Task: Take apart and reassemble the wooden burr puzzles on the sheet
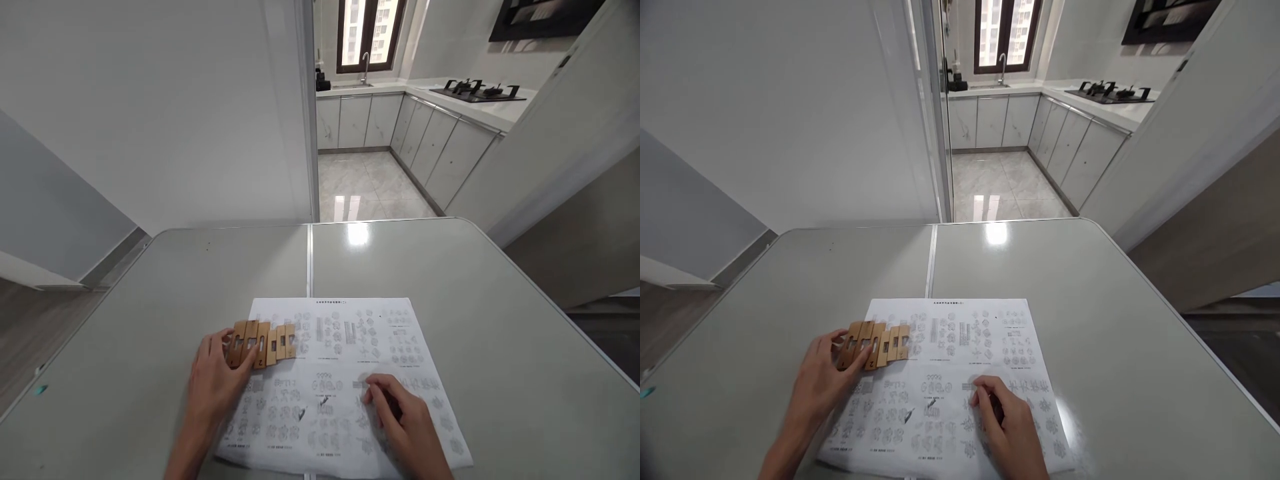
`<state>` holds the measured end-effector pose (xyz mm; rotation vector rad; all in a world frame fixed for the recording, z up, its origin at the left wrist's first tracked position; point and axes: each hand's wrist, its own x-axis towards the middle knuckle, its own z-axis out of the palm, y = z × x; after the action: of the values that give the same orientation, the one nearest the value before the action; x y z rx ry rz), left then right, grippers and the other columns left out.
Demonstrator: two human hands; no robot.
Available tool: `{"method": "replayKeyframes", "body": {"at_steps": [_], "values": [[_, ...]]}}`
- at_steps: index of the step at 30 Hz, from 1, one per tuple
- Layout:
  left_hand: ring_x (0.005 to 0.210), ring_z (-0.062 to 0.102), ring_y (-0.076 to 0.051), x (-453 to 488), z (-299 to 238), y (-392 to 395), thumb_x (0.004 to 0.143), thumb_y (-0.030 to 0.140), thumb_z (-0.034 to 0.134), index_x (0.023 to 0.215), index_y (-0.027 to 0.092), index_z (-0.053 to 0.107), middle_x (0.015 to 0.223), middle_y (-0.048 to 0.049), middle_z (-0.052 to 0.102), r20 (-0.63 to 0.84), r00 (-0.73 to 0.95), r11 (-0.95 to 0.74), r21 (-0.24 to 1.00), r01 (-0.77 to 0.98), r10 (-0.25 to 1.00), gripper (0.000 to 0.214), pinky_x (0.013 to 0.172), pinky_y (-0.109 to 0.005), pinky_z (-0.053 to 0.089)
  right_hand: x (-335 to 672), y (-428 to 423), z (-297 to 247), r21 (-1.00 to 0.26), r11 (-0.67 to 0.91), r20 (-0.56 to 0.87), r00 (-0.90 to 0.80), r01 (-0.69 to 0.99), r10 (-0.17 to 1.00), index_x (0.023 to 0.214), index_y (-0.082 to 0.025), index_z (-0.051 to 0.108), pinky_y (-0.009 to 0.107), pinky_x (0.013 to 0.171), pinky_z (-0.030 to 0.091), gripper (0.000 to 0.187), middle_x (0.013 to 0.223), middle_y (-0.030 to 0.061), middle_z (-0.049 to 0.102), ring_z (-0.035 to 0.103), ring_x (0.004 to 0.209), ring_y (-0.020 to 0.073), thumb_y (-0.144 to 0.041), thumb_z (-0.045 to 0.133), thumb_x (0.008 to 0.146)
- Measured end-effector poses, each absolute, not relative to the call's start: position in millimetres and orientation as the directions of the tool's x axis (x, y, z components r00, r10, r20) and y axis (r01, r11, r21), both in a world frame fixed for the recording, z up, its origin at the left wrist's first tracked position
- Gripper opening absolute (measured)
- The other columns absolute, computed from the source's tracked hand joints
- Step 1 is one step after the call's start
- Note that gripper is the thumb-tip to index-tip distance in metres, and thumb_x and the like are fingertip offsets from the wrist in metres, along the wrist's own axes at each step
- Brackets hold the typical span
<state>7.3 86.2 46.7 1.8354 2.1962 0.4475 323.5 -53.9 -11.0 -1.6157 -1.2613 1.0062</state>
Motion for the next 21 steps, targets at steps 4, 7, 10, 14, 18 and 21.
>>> {"method": "replayKeyframes", "body": {"at_steps": [4, 7, 10, 14, 18, 21], "values": [[0.123, 0.056, -0.039, 12, 47, 91, 0.081, 0.070, 0.056, 0.113, 0.018, 0.065, 0.128, -0.0177, 0.060, 0.036, -0.181, 0.157, 0.346, 0.925, 0.983, 0.061, 0.107, -0.053, 0.047, 325, -55, -13, -0.936, -0.155, -0.104, 0.173, 0.316, 0.979, 0.105, -0.022, 0.075, 0.026, 0.058, 0.053, 0.039, 0.084, 0.0051, 0.077, 0.065, 0.059, 0.0173, -0.052, 0.051, 0.106], [0.127, 0.052, -0.040, 16, 52, 94, 0.082, 0.068, 0.058, 0.104, 0.018, 0.069, 0.130, -0.0182, 0.059, 0.024, -0.176, 0.163, 0.268, 0.949, 0.984, 0.056, 0.111, -0.054, 0.043, 325, -55, -13, -0.936, -0.161, -0.110, 0.174, 0.314, 0.979, 0.105, -0.023, 0.075, 0.026, 0.057, 0.053, 0.039, 0.084, 0.0052, 0.077, 0.064, 0.059, 0.0174, -0.053, 0.050, 0.106], [0.128, 0.049, -0.041, 21, 62, 97, 0.082, 0.067, 0.060, 0.103, 0.017, 0.073, 0.135, -0.0191, 0.058, -0.004, -0.162, 0.161, 0.171, 0.972, 0.987, 0.056, 0.113, -0.055, 0.039, 324, -55, -12, -0.932, -0.160, -0.106, 0.178, 0.325, 0.978, 0.103, -0.022, 0.076, 0.026, 0.057, 0.052, 0.039, 0.083, 0.0051, 0.076, 0.064, 0.058, 0.0170, -0.053, 0.051, 0.106], [0.131, 0.046, -0.043, 26, 71, 102, 0.080, 0.067, 0.063, 0.103, 0.015, 0.075, 0.139, -0.0213, 0.058, -0.060, -0.166, 0.171, 0.071, 0.983, 0.984, 0.058, 0.111, -0.054, 0.038, 322, -55, -10, -0.934, -0.165, -0.101, 0.209, 0.316, 0.973, 0.102, -0.023, 0.076, 0.026, 0.057, 0.051, 0.040, 0.082, 0.0048, 0.076, 0.062, 0.058, 0.0169, -0.053, 0.051, 0.106], [0.130, 0.048, -0.043, 28, 74, 106, 0.077, 0.068, 0.065, 0.103, 0.014, 0.074, 0.138, -0.0227, 0.061, -0.089, -0.162, 0.163, 0.014, 0.986, 0.983, 0.061, 0.109, -0.052, 0.040, 323, -55, -9, -0.940, -0.169, -0.117, 0.185, 0.297, 0.976, 0.104, -0.022, 0.075, 0.026, 0.055, 0.051, 0.039, 0.083, 0.0053, 0.076, 0.062, 0.058, 0.0170, -0.053, 0.051, 0.106], [0.123, 0.058, -0.041, 26, 75, 106, 0.078, 0.066, 0.065, 0.113, 0.012, 0.069, 0.128, -0.0220, 0.067, -0.129, -0.170, 0.176, 0.032, 0.984, 0.977, 0.064, 0.104, -0.048, 0.044, 324, -55, -10, -0.942, -0.164, -0.114, 0.183, 0.292, 0.977, 0.104, -0.022, 0.074, 0.026, 0.056, 0.052, 0.039, 0.084, 0.0056, 0.076, 0.062, 0.058, 0.0169, -0.054, 0.051, 0.106]]}}
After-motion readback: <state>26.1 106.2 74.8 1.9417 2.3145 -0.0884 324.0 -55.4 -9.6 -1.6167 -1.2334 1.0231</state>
